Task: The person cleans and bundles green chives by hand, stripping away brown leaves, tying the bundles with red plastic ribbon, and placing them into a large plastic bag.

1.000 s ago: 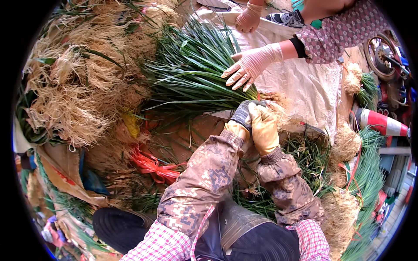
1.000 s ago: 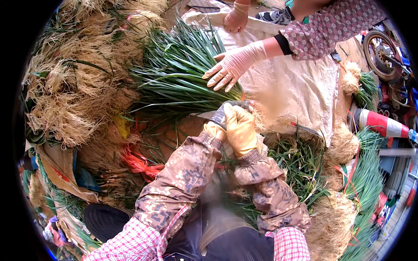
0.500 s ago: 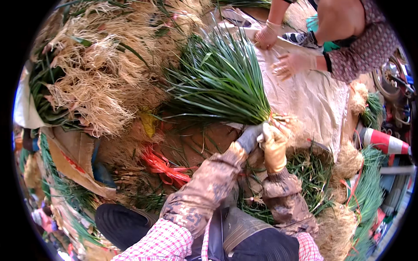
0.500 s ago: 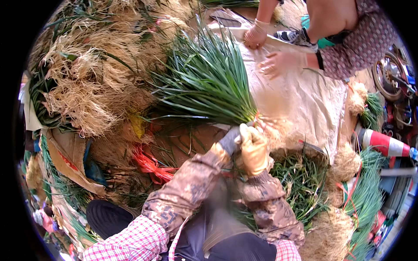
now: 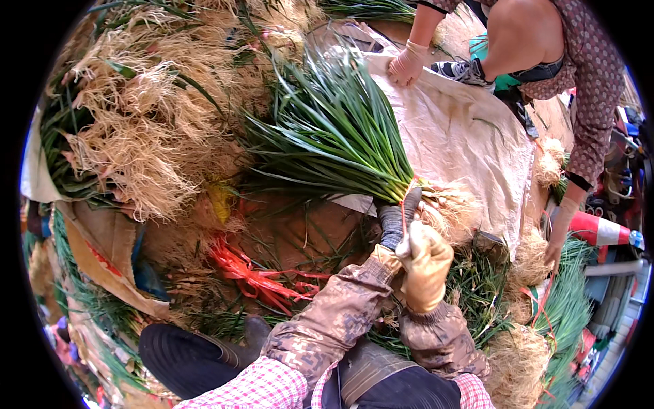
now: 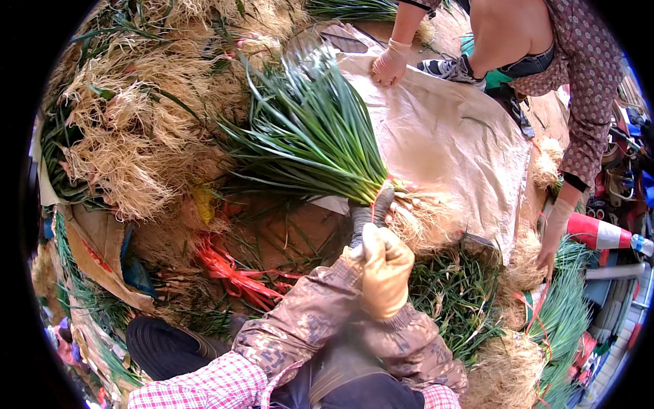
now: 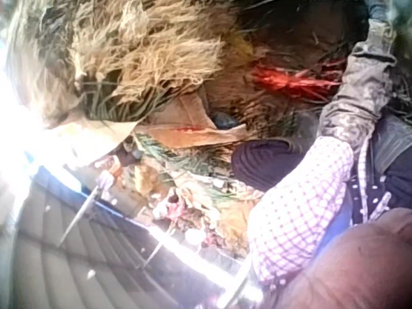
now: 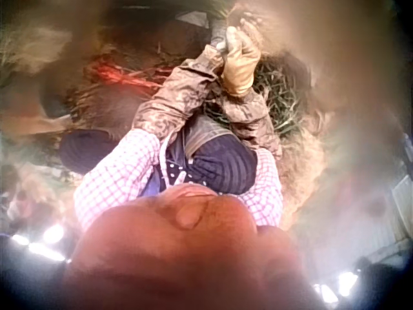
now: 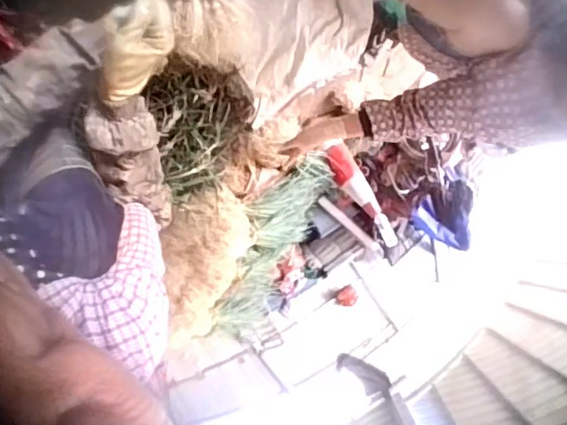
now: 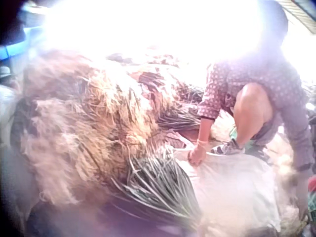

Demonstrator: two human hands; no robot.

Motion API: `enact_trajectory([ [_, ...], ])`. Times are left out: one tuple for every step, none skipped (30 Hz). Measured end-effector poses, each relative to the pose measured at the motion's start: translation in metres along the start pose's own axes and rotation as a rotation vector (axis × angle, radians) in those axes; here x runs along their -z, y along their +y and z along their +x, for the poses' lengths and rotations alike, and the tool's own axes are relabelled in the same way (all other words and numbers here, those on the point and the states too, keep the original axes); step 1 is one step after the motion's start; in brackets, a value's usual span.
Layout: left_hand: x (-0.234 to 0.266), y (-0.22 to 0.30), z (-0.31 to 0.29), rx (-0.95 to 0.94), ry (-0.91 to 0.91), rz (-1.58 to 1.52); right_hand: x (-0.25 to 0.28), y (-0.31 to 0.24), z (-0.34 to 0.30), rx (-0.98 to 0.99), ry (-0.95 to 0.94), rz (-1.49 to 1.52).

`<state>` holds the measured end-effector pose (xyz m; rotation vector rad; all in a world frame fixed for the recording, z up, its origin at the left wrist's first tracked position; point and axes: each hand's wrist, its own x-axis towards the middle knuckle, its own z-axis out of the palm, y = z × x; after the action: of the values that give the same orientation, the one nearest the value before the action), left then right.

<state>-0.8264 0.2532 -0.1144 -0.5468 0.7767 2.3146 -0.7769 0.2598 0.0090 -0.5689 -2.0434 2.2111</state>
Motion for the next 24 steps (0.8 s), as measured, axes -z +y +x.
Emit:
enact_trajectory([
  [-0.010, -0.001, 0.000, -0.031, 0.025, 0.040, 0.002, -0.013, -0.003, -0.007, 0.009, -0.044],
  [-0.016, 0.000, -0.002, -0.078, 0.046, 0.085, 0.001, -0.023, -0.006, 0.008, -0.003, -0.071],
  [-0.021, 0.004, -0.002, -0.101, 0.050, 0.109, 0.000, -0.029, -0.009, 0.035, -0.008, -0.045],
  [-0.027, 0.007, -0.002, -0.121, 0.027, 0.128, 0.001, -0.035, -0.012, 0.067, -0.005, -0.028],
  [-0.030, 0.011, 0.000, -0.141, -0.030, 0.134, 0.005, -0.038, -0.014, 0.076, -0.024, 0.038],
  [-0.032, 0.016, 0.003, -0.148, -0.104, 0.128, 0.007, -0.037, -0.012, 0.115, -0.027, 0.049],
  [-0.015, 0.017, 0.022, -0.233, -0.322, 0.091, -0.001, -0.038, -0.012, 0.158, -0.062, 0.074],
  [-0.018, 0.027, 0.031, -0.265, -0.564, 0.034, 0.002, -0.033, -0.007, 0.195, -0.060, 0.086],
  [-0.008, 0.037, 0.029, -0.086, -0.651, -0.019, 0.006, -0.028, 0.001, 0.129, -0.112, 0.127],
  [-0.020, 0.063, 0.009, 0.112, -0.739, -0.071, 0.015, -0.011, 0.014, 0.209, -0.029, -0.001],
  [0.010, 0.055, 0.021, 0.065, -0.690, -0.107, 0.012, -0.003, 0.023, 0.151, -0.059, 0.015],
  [0.039, 0.045, 0.035, 0.022, -0.643, -0.142, 0.011, 0.010, 0.033, 0.075, -0.093, 0.085],
  [0.071, 0.040, 0.045, -0.036, -0.589, -0.169, 0.004, 0.020, 0.042, -0.004, -0.137, 0.159],
  [0.100, 0.042, 0.046, 0.026, -0.529, -0.112, 0.004, 0.039, 0.055, -0.096, -0.162, 0.274],
  [0.133, 0.046, 0.046, 0.085, -0.461, -0.056, 0.002, 0.055, 0.067, -0.227, -0.116, 0.244],
  [0.138, 0.047, 0.044, 0.157, -0.410, 0.000, 0.006, 0.072, 0.085, -0.308, -0.209, 0.231],
  [0.141, 0.049, 0.042, 0.233, -0.364, 0.056, 0.008, 0.084, 0.094, -0.318, -0.183, 0.290],
  [0.164, 0.053, 0.049, 0.159, -0.219, 0.228, -0.003, 0.089, 0.102, -0.326, -0.186, 0.355],
  [0.193, 0.060, 0.054, 0.105, -0.058, 0.398, -0.016, 0.086, 0.110, -0.319, -0.246, 0.346],
  [0.148, 0.065, 0.044, 0.199, 0.077, 0.433, 0.005, 0.090, 0.123, -0.307, -0.222, 0.310],
  [0.107, 0.076, 0.020, -0.090, 0.183, 0.542, 0.012, 0.093, 0.133, -0.313, -0.187, 0.333],
  [0.180, 0.076, 0.030, -0.262, 0.610, 1.053, -0.025, 0.082, 0.129, -0.324, -0.279, 0.372],
  [0.134, 0.070, 0.012, -0.236, 0.618, 1.078, -0.014, 0.089, 0.138, -0.306, -0.251, 0.359],
  [0.080, 0.058, -0.008, -0.210, 0.623, 1.104, -0.002, 0.095, 0.147, -0.287, -0.220, 0.345],
])
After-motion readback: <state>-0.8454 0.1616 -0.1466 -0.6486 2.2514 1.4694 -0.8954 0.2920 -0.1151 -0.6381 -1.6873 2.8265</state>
